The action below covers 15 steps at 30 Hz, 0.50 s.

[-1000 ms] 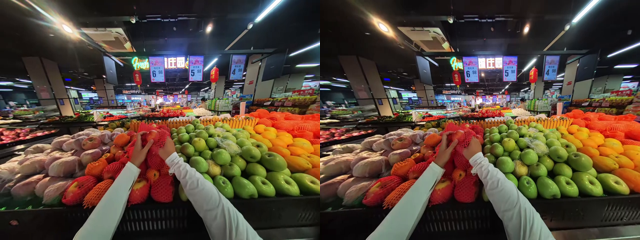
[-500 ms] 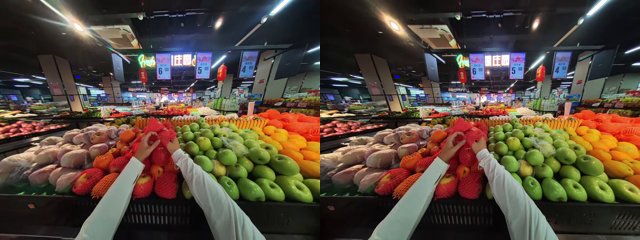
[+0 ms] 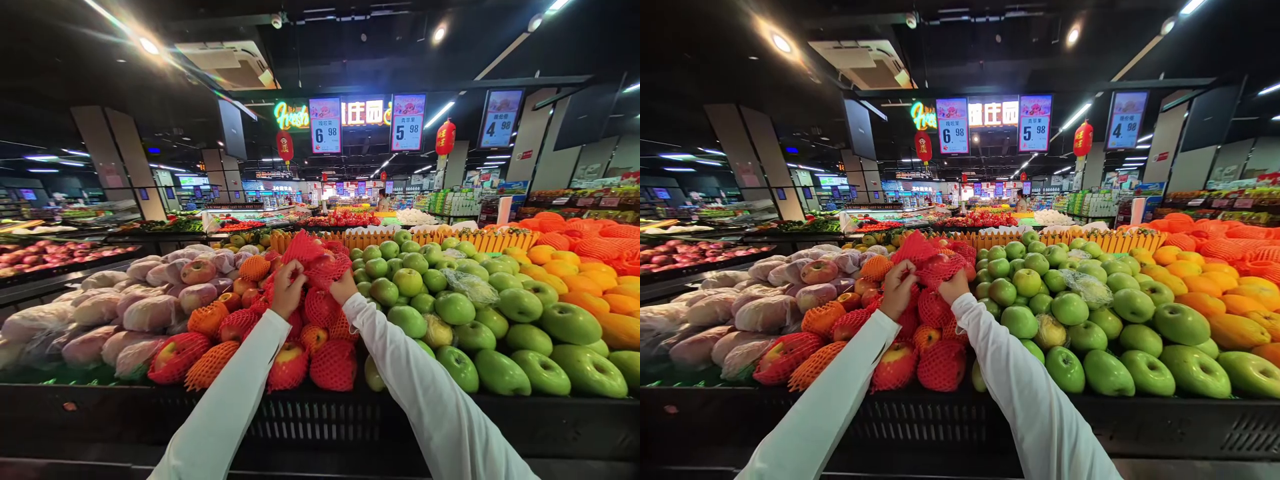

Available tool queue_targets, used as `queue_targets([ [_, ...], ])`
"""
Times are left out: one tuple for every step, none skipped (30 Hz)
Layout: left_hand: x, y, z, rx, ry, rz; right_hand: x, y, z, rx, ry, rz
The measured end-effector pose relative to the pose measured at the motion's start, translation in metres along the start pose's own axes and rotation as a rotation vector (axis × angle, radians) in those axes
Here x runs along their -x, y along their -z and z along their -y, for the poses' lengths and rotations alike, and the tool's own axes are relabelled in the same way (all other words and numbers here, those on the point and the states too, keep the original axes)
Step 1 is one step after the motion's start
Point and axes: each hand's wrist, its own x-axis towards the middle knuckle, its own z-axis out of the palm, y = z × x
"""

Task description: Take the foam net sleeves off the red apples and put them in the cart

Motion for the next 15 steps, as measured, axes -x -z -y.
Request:
queue_targets([
  [0.000, 0.000, 0.001, 0.010, 0.000, -0.025, 0.001, -0.001, 0.002, -0.009, -0.024, 0.017],
  [0.000, 0.000, 0.003, 0.017, 0.001, -0.047, 0.003, -0.003, 0.003, -0.011, -0.048, 0.028],
  [-0.001, 0.000, 0.004, 0.026, 0.005, -0.066, 0.004, -0.004, 0.005, -0.008, -0.067, 0.034],
  [-0.001, 0.000, 0.005, 0.044, 0.013, -0.075, 0.005, -0.004, 0.007, -0.002, -0.081, 0.037],
  [-0.002, 0.000, 0.007, 0.073, 0.026, -0.075, 0.007, -0.004, 0.008, 0.003, -0.093, 0.041],
  [-0.002, 0.001, 0.008, 0.109, 0.041, -0.064, 0.007, -0.004, 0.011, 0.008, -0.105, 0.048],
  [-0.002, 0.001, 0.009, 0.148, 0.059, -0.048, 0.008, -0.003, 0.013, 0.016, -0.115, 0.048],
  [-0.002, 0.001, 0.009, 0.186, 0.073, -0.027, 0.009, -0.002, 0.016, 0.039, -0.117, 0.040],
  [-0.002, 0.001, 0.010, 0.222, 0.080, 0.000, 0.009, 0.000, 0.020, 0.083, -0.107, 0.025],
  [-0.001, 0.000, 0.010, 0.259, 0.076, 0.031, 0.009, 0.002, 0.025, 0.148, -0.078, 0.007],
  [0.000, 0.000, 0.010, 0.299, 0.067, 0.066, 0.010, 0.004, 0.030, 0.225, -0.030, -0.009],
  [0.002, 0.000, 0.011, 0.335, 0.058, 0.104, 0.010, 0.007, 0.036, 0.303, 0.033, -0.018],
  [0.003, 0.000, 0.011, 0.364, 0.057, 0.132, 0.011, 0.008, 0.041, 0.367, 0.101, -0.018],
  [0.005, -0.001, 0.013, 0.381, 0.072, 0.138, 0.011, 0.010, 0.046, 0.411, 0.163, -0.012],
  [0.007, -0.002, 0.015, 0.385, 0.102, 0.122, 0.012, 0.011, 0.050, 0.437, 0.213, -0.006],
])
